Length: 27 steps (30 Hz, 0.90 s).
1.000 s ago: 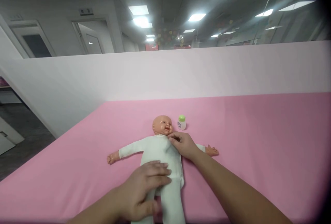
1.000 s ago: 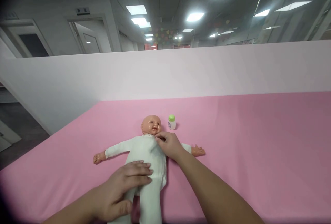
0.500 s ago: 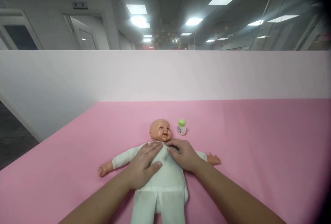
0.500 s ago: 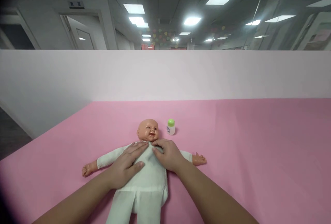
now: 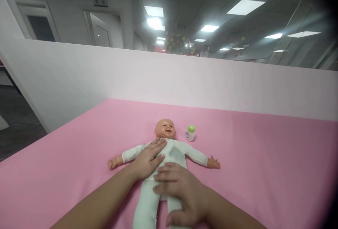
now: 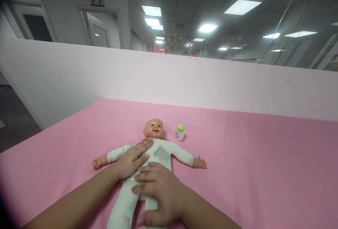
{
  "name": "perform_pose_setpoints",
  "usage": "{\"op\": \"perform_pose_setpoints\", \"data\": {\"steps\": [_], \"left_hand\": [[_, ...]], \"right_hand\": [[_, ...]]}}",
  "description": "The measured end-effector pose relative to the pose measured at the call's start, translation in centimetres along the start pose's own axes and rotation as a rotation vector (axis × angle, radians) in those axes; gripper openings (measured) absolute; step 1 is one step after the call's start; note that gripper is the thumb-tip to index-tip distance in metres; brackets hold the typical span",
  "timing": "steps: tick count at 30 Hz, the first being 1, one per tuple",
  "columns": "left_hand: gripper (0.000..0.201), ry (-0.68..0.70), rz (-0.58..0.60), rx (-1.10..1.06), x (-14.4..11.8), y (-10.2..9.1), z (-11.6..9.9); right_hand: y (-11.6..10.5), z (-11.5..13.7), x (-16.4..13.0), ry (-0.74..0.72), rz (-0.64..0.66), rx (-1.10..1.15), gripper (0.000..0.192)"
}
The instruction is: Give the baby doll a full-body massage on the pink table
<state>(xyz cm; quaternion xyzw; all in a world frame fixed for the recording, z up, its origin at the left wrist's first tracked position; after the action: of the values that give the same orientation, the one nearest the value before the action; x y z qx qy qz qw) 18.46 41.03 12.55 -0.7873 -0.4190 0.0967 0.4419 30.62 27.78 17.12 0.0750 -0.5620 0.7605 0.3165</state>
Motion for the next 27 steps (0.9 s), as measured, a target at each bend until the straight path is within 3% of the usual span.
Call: {"op": "perform_pose_setpoints", "data": {"steps": [5, 10, 16, 19, 23, 27], "left_hand": [[0.056, -0.074, -0.108, -0.193, -0.1, -0.4, 0.0], [0.062, -0.041, -0.039, -0.035, -0.2, 0.3, -0.6], [0.061, -0.01, -0.046, 0.021, -0.8, -0.6, -1.4], [0.048, 0.131, -0.018, -0.065, -2.1, -1.4, -3.5], [0.039, 0.34, 0.133, -0.283, -4.6, -1.7, -7.7], [0.038, 0.397, 0.3, -0.212, -5.7, -0.6, -10.0]], "right_hand": [[-0.9, -5.3, -1.7, 0.307, -0.046, -0.093, 0.062], [-1.6, -9.7, -3.2, 0.556, -0.161, -0.13, 0.068], [-3.1, -10.3, -3.9, 0.655, -0.335, -0.12, 0.056], [-3.5, -10.3, -4.3, 0.721, -0.355, -0.131, 0.049], [-3.6, -10.6, -4.6, 0.755, -0.367, -0.157, 0.046], [-3.4, -11.0, -4.7, 0.752, -0.361, -0.176, 0.044]]}}
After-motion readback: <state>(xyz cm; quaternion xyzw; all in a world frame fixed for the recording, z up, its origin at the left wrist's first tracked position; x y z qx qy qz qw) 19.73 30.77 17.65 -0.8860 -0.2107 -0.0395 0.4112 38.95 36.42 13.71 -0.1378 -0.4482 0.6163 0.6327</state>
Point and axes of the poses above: each hand's wrist, its own x-axis towards the middle knuckle, its own y-axis out of the palm, z = x × y, the point moved 6 cm from there along x, towards the middle knuckle, and after that the axes turned 7 degrees about -y, right-handed, at the moved point
